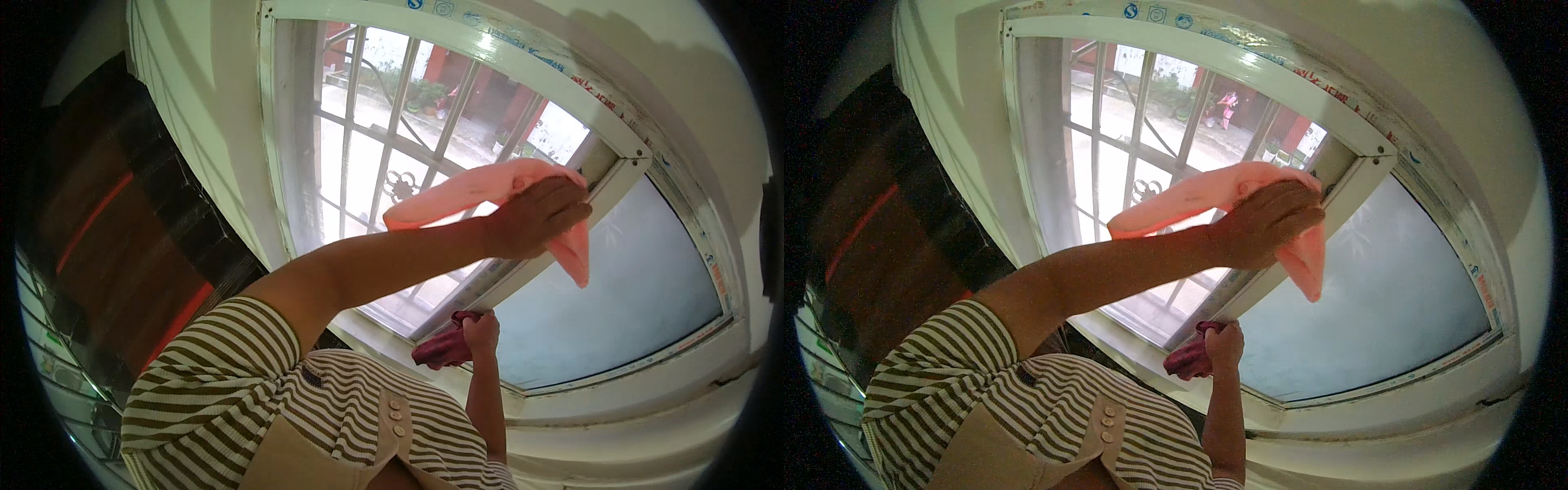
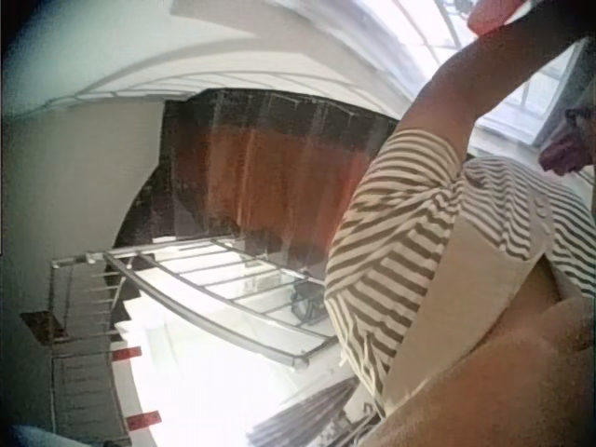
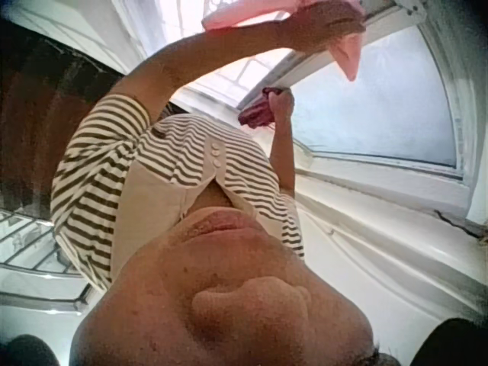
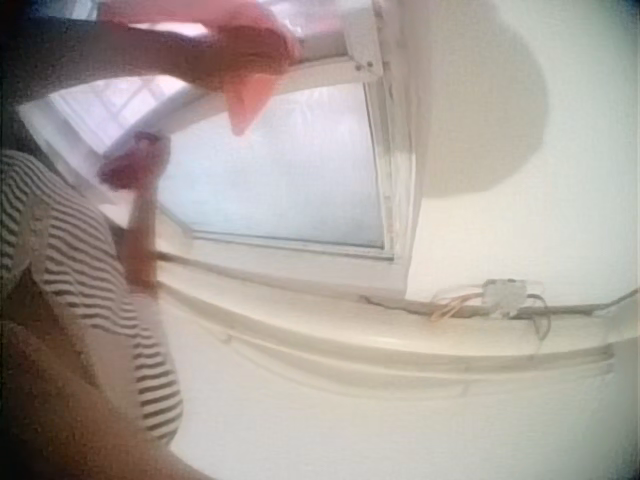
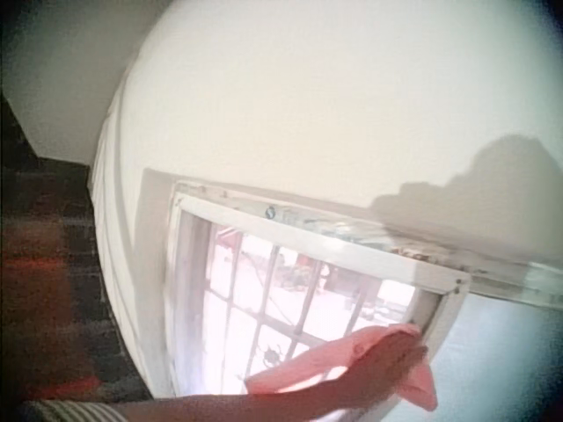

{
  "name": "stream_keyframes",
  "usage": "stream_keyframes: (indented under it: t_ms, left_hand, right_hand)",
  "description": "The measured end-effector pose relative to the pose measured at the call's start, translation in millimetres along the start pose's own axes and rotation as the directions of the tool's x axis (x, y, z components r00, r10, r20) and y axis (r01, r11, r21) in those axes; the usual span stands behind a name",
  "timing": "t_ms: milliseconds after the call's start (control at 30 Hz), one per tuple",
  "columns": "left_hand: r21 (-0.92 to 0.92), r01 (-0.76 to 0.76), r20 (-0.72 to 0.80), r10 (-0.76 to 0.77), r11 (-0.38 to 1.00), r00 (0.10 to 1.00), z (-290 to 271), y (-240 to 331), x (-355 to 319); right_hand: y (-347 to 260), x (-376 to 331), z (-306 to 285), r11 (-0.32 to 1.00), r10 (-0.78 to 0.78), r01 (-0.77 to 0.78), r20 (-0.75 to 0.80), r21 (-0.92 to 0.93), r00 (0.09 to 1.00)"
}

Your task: The person wipes the window frame and glass panes using two cloths, one pink and one maroon. They clean the upper frame, side edges, and glass surfaces in a repetitive wiping motion.

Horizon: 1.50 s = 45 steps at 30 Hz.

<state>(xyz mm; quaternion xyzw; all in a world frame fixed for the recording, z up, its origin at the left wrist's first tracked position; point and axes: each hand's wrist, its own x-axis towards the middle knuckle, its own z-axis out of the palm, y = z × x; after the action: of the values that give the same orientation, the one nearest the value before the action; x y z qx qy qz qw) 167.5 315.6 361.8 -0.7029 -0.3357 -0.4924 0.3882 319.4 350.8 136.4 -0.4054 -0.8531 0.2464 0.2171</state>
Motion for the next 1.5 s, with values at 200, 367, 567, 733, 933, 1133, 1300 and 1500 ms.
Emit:
stream_keyframes:
  t_ms: [200, 367, 567, 733, 933, 1133, 1300, 1500]
  left_hand:
    - [0.216, -0.146, 0.316, 0.073, 0.965, 0.946, -53.8, -43.1, -9.2]
    - [0.16, 0.275, 0.246, -0.309, 0.948, 0.919, -141.0, -99.1, -58.9]
    - [0.609, 0.33, -0.31, -0.166, 0.722, 0.936, -266.0, -131.2, -87.0]
    - [0.199, 0.714, -0.734, -0.381, 0.672, 0.563, -273.7, -132.8, -84.9]
    - [0.44, 0.609, -0.663, -0.218, 0.66, 0.716, -177.8, -112.5, -71.3]
    - [0.153, 0.368, -0.101, -0.356, 0.917, 0.929, -46.3, -23.8, -53.9]
    - [0.204, 0.048, 0.169, -0.083, 0.978, 0.982, -6.9, 23.6, -57.1]
    - [0.178, -0.066, 0.402, -0.011, 0.982, 0.916, -39.2, -20.1, -70.6]
  right_hand:
    - [1.7, -0.9, 3.6, 0.999, 0.052, -0.052, 0.006, 0.015, 0.999]
    - [1.4, -5.3, 8.0, 0.998, 0.068, -0.068, -0.022, 0.007, 0.997]
    - [-3.3, -6.0, 9.9, 0.992, 0.112, -0.109, -0.046, 0.059, 0.993]
    - [-2.1, -5.1, 10.0, 0.994, 0.096, -0.094, -0.028, 0.062, 0.995]
    - [3.6, -3.8, 15.3, 0.988, 0.137, -0.136, -0.016, 0.066, 0.99]
    - [4.3, -5.1, 16.9, 0.99, 0.127, -0.125, -0.02, 0.059, 0.992]
    - [2.4, -8.8, 13.2, 0.992, 0.106, -0.105, -0.015, 0.074, 0.994]
    - [5.2, -6.7, 14.8, 0.99, 0.132, -0.133, 0.024, 0.047, 0.991]
